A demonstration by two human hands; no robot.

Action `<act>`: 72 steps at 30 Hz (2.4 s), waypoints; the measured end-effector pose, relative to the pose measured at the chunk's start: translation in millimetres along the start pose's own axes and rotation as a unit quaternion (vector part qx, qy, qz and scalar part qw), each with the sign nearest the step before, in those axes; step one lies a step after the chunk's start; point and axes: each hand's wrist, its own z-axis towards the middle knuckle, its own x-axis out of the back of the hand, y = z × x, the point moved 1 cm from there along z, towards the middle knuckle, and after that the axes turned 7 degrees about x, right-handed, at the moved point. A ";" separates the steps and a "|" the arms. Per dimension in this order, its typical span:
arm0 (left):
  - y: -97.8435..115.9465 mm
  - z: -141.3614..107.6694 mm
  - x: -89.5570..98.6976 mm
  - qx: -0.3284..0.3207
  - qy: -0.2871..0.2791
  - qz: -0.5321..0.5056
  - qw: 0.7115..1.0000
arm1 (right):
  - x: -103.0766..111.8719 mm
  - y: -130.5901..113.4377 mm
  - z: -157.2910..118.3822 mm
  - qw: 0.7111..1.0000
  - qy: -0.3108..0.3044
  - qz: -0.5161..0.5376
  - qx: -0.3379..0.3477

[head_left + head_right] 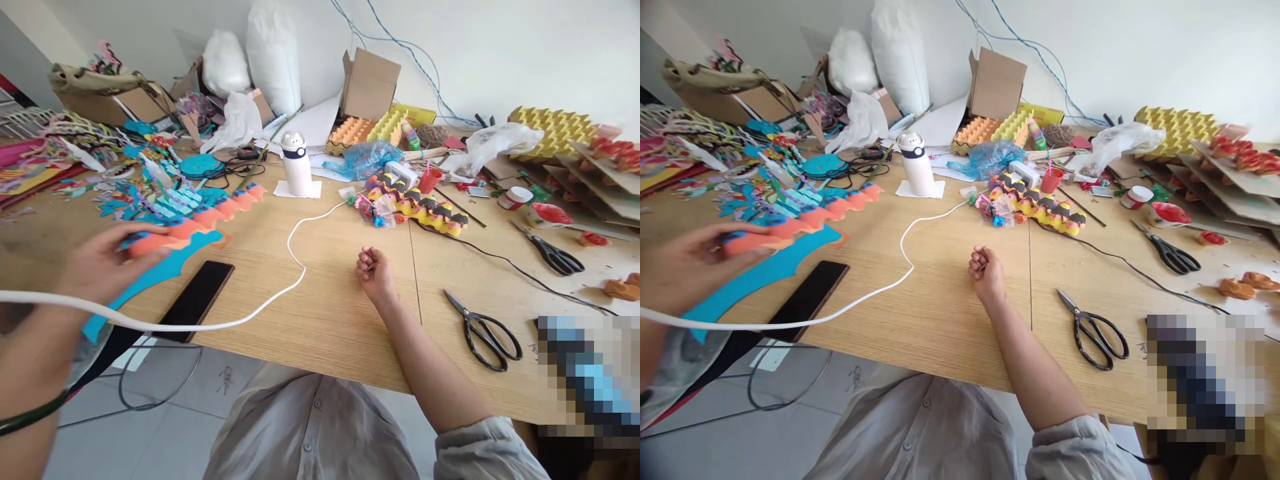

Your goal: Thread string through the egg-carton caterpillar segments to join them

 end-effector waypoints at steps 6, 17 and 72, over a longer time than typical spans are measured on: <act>-8.8 37.4 -105.7 -0.060 -0.034 0.054 0.996 | 2.4 -0.3 1.8 1.000 -0.004 0.001 -0.005; -12.9 13.5 -159.7 -0.017 -0.024 0.040 0.999 | 4.0 1.8 4.5 1.000 -0.010 -0.009 -0.007; 16.1 36.9 -201.4 0.100 0.036 0.062 0.992 | 5.4 3.5 2.1 0.998 -0.038 -0.057 0.001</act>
